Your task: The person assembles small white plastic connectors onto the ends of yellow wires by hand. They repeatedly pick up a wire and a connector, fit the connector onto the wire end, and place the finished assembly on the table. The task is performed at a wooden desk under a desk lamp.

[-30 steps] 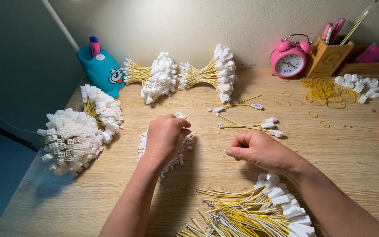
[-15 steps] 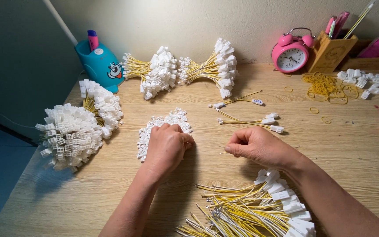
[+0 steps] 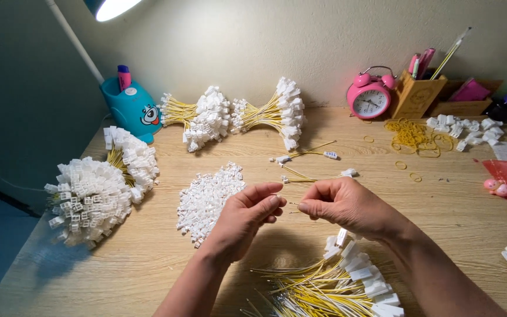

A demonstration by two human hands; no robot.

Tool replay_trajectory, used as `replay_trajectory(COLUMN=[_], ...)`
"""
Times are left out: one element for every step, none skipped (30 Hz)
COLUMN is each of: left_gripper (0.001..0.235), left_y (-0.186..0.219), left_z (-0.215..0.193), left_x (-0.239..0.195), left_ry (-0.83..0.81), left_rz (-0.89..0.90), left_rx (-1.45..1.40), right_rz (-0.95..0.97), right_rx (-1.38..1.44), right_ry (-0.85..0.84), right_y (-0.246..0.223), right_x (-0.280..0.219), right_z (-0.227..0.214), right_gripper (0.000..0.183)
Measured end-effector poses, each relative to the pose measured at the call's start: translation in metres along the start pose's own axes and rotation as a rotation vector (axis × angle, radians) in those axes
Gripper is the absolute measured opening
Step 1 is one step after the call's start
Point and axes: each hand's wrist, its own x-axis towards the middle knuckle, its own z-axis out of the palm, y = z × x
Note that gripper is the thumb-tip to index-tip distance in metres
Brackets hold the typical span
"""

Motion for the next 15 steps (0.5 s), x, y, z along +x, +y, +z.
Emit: replay_trajectory(left_gripper=[0.040,0.040,0.034,0.028,0.028,0.025,0.021,0.021,0.019,0.017,0.017,0.015,0.014,0.014,0.016], left_y=[-0.005,-0.009,-0.013,-0.018,-0.017,-0.016,-0.014,-0.012,-0.011,-0.009,-0.011,-0.012,-0.014,-0.016,-0.019], left_z=[0.004,0.006,0.007,0.007,0.009,0.010,0.010,0.010,0.011,0.011,0.011,0.011,0.011,0.010,0.009], left_x=[-0.001,0.000,0.000,0.000,-0.002,-0.003,-0.005,-0.006,-0.007,-0.008,-0.008,-0.009,-0.009,-0.008,-0.007], left_ry=[-0.029,-0.035,-0.009,0.017,0.020,0.041,0.063,0.065,0.063,0.062,0.061,0.048,0.035,0.036,0.011], left_rz=[-0.087,-0.086,-0.119,-0.152,-0.153,-0.147,-0.140,-0.141,-0.141,-0.140,-0.141,-0.147,-0.154,-0.155,-0.146], left_rx=[-0.195,-0.195,-0.247,-0.299,-0.301,-0.321,-0.341,-0.342,-0.374,-0.406,-0.409,-0.407,-0.405,-0.407,-0.385], right_rz=[-0.032,-0.032,-0.032,-0.032,-0.030,-0.023,-0.017,-0.016,-0.015,-0.014,-0.011,-0.012,-0.013,-0.010,-0.017], right_rx=[0.018,0.016,0.020,0.023,0.023,-0.001,-0.026,-0.026,-0.013,-0.001,-0.003,-0.012,-0.020,-0.021,-0.011], right_ry=[-0.058,-0.052,-0.056,-0.061,-0.063,-0.052,-0.043,-0.045,-0.040,-0.036,-0.036,-0.028,-0.020,-0.021,-0.028], right_y=[0.002,0.003,0.005,0.007,0.007,0.007,0.007,0.010,0.014,0.018,0.018,0.018,0.019,0.019,0.019], right_x=[-0.001,0.000,0.001,0.002,0.002,0.002,0.003,0.005,0.006,0.008,0.008,0.009,0.009,0.009,0.010], right_z=[-0.002,-0.003,-0.002,-0.002,-0.001,-0.001,0.000,0.001,0.001,0.001,0.002,0.003,0.004,0.004,0.005], right_gripper=[0.014,0.014,0.014,0.014,0.014,0.014,0.014,0.014,0.014,0.015,0.015,0.014,0.014,0.014,0.013])
